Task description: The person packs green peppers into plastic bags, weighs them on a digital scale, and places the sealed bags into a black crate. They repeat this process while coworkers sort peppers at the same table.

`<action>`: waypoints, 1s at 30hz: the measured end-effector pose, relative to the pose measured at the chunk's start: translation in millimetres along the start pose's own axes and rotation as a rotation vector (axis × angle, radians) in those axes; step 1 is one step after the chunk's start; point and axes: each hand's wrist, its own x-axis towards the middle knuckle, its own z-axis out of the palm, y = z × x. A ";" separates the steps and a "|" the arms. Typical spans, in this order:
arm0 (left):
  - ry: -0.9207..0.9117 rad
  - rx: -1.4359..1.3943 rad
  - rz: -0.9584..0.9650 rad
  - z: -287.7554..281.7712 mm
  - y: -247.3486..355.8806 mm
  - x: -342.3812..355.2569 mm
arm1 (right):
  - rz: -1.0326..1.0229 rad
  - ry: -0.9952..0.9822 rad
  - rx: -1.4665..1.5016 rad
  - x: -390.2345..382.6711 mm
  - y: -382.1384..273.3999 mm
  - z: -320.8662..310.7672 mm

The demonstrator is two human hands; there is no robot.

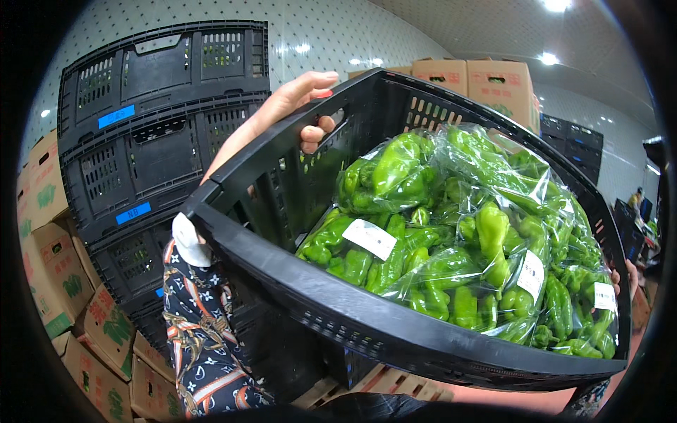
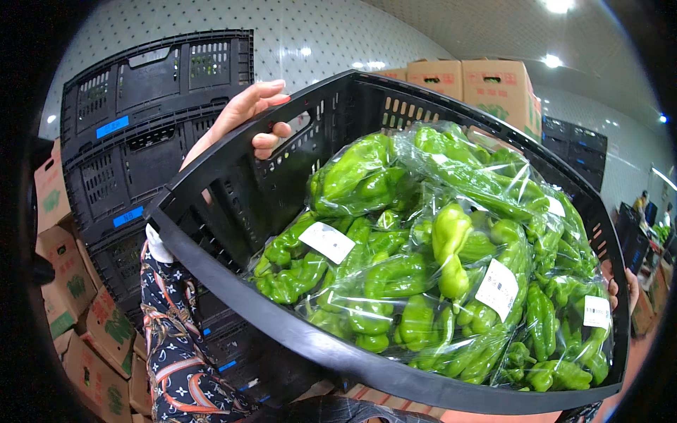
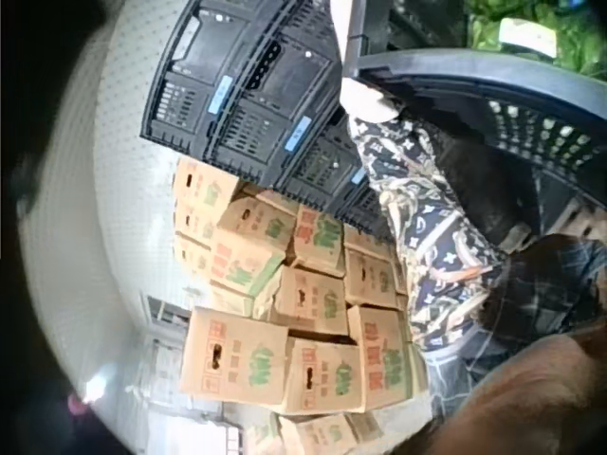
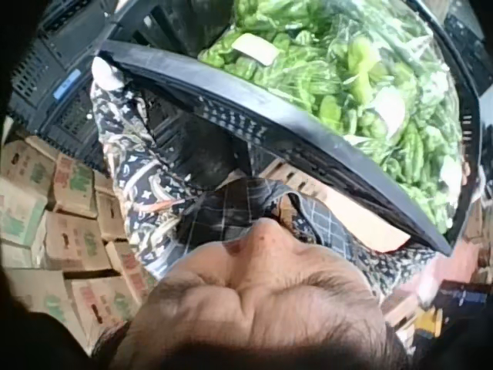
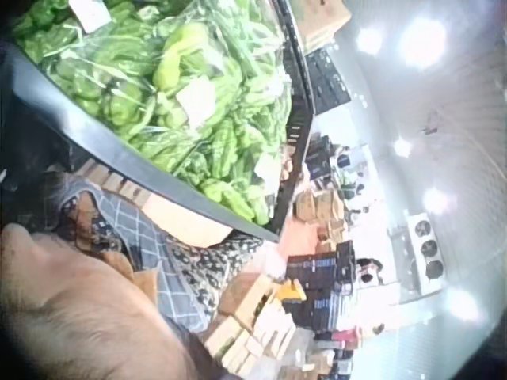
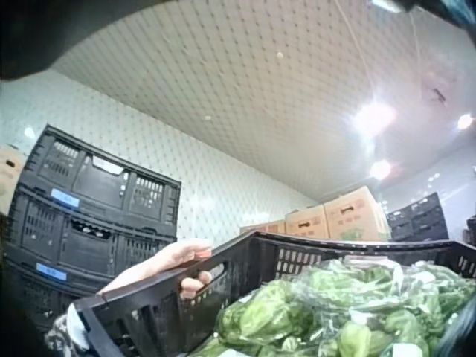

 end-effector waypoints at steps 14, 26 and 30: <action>0.539 0.367 -0.223 -115.8 35.0 106.4 | -0.410 -0.538 0.285 402.3 43.8 162.9; 0.622 0.786 0.571 -130.8 20.7 37.8 | -0.378 -0.443 0.070 346.0 -54.6 258.8; 0.666 1.437 1.002 -70.8 2.6 31.6 | -0.328 -0.505 0.094 297.6 -59.5 324.6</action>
